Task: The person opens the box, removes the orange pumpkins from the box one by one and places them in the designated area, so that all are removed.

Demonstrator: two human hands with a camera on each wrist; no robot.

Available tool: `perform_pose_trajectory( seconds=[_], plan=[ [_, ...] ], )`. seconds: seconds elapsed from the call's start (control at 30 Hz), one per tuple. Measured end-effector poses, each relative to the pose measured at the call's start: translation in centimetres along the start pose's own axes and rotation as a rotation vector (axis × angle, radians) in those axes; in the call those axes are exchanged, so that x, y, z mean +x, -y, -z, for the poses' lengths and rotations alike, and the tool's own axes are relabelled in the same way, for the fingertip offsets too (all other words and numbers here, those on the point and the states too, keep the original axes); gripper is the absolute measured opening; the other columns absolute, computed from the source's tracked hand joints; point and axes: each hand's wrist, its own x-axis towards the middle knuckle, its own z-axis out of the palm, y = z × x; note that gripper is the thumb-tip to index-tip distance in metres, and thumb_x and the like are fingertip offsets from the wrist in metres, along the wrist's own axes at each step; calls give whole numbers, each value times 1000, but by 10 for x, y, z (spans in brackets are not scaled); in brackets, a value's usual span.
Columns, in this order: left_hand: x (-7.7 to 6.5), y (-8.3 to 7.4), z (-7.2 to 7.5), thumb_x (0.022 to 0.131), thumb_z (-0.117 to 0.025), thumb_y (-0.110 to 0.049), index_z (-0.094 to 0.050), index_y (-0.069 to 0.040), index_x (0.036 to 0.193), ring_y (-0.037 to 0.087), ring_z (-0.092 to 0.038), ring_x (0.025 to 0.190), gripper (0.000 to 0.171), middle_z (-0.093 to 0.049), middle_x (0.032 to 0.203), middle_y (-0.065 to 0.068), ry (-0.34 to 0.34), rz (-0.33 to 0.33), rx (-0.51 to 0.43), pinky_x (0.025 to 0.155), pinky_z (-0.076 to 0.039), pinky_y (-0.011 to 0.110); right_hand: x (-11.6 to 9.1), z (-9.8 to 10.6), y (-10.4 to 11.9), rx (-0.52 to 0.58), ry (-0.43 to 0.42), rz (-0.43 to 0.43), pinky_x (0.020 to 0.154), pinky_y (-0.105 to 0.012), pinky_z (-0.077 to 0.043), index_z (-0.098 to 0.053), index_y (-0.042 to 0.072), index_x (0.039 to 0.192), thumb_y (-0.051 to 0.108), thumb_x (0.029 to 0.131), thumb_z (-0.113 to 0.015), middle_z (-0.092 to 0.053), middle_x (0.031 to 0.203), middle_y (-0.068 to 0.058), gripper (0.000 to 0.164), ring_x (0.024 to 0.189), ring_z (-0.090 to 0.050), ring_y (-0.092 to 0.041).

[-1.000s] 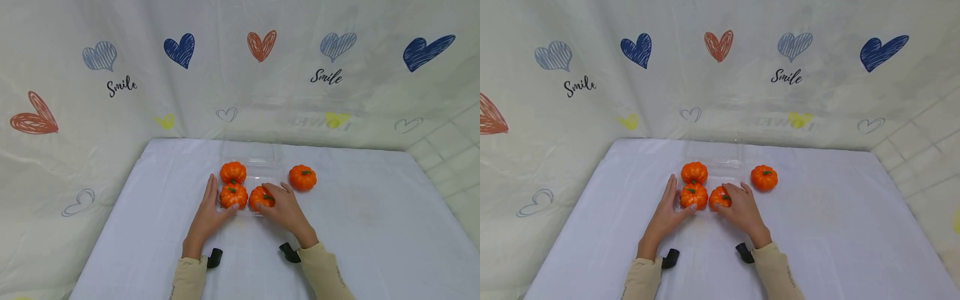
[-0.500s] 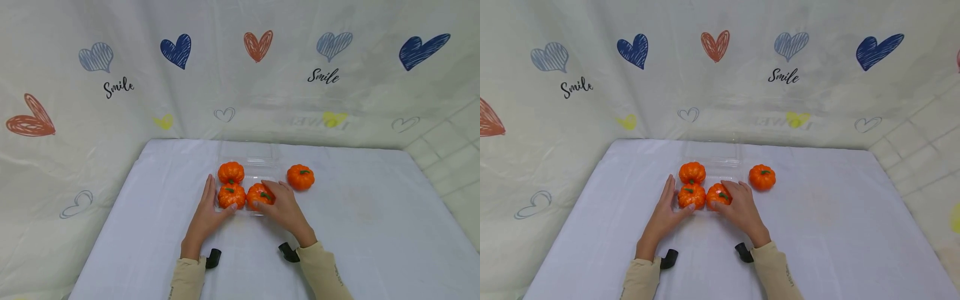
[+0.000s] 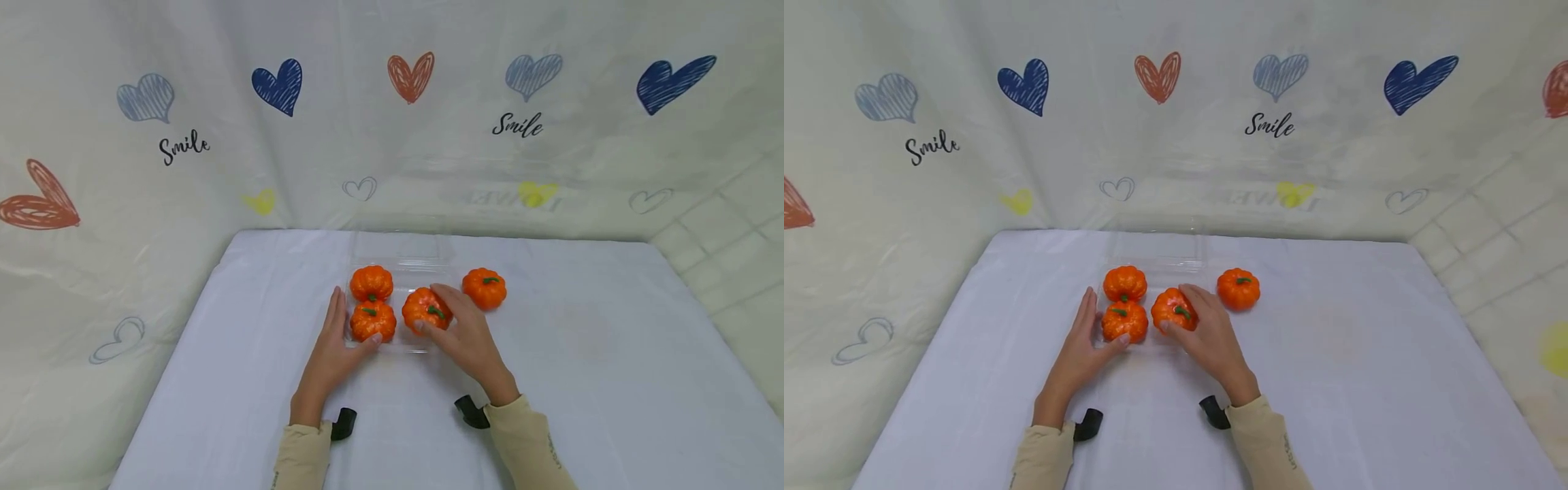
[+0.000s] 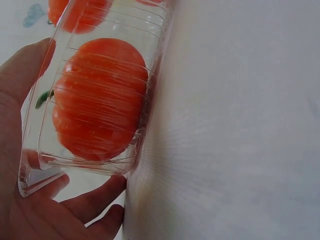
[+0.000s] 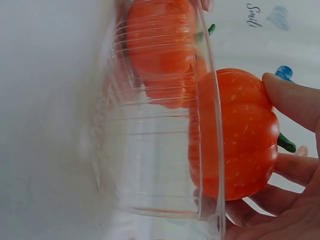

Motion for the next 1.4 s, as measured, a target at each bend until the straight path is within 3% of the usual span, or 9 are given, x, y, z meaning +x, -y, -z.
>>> perform_pose_trajectory(
  seconds=[0.37, 0.6, 0.67, 0.87, 0.97, 1.17, 1.3, 1.4],
  plan=[
    [-1, 0, 0, 91, -75, -66, -7, -17, 174, 29, -30, 159, 118, 2, 179, -11, 2, 15, 8, 126, -25, 54, -3, 19, 3, 15, -48, -17, 111, -60, -48, -61, -3, 147, 17, 88, -91, -61, 149, -20, 68, 142, -51, -40],
    [-2, -1, 0, 91, -75, -66, -7, -16, 174, 30, -33, 158, 118, 2, 179, -10, 6, 17, -1, 126, -27, 52, -5, 39, -7, -5, -101, -38, 100, -58, -56, -62, 1, 146, 17, 90, -88, -64, 143, -17, 63, 127, -60, -37],
    [-2, -1, 0, 91, -75, -65, -7, -16, 174, 31, -33, 157, 118, 1, 179, -10, 8, 15, -2, 125, -27, 52, -6, 45, -10, -7, -120, -48, 97, -53, -57, -63, 3, 144, 17, 91, -87, -64, 142, -14, 60, 123, -61, -34],
    [-2, -2, 0, 91, -74, -66, -7, -16, 174, 31, -34, 157, 118, 1, 179, -11, 8, 18, 0, 125, -27, 53, -10, 59, -16, -15, -149, -75, 95, -22, -50, -63, 4, 144, 19, 93, -86, -64, 144, -11, 57, 124, -61, -30],
    [-2, -2, 0, 91, -74, -66, -7, -16, 174, 31, -33, 158, 117, 1, 179, -10, 9, 20, -1, 125, -27, 54, -13, 64, -19, -23, -153, -92, 93, -17, -48, -62, 1, 145, 19, 93, -86, -63, 145, -13, 60, 123, -62, -31],
    [-2, -3, 1, 92, -75, -64, -7, -16, 174, 30, -32, 158, 117, 1, 179, -10, 15, 25, 1, 125, -27, 54, -16, 75, -26, -66, -134, -143, 86, -24, -50, -61, 1, 146, 22, 94, -85, -63, 144, -14, 61, 111, -60, -27],
    [-3, -4, 2, 92, -75, -63, -7, -15, 174, 31, -32, 158, 117, 1, 179, -9, 13, 20, 0, 126, -26, 53, -18, 82, -29, -84, -87, -195, 88, -42, -54, -59, 2, 149, 27, 96, -83, -61, 145, -16, 63, 108, -58, -28],
    [-3, -5, 2, 92, -75, -63, -7, -15, 174, 31, -31, 158, 117, 1, 179, -9, 12, 16, 0, 126, -26, 53, -20, 88, -30, -70, -50, -226, 96, -56, -53, -56, -1, 150, 28, 98, -81, -59, 146, -20, 64, 117, -58, -34]
  ],
)
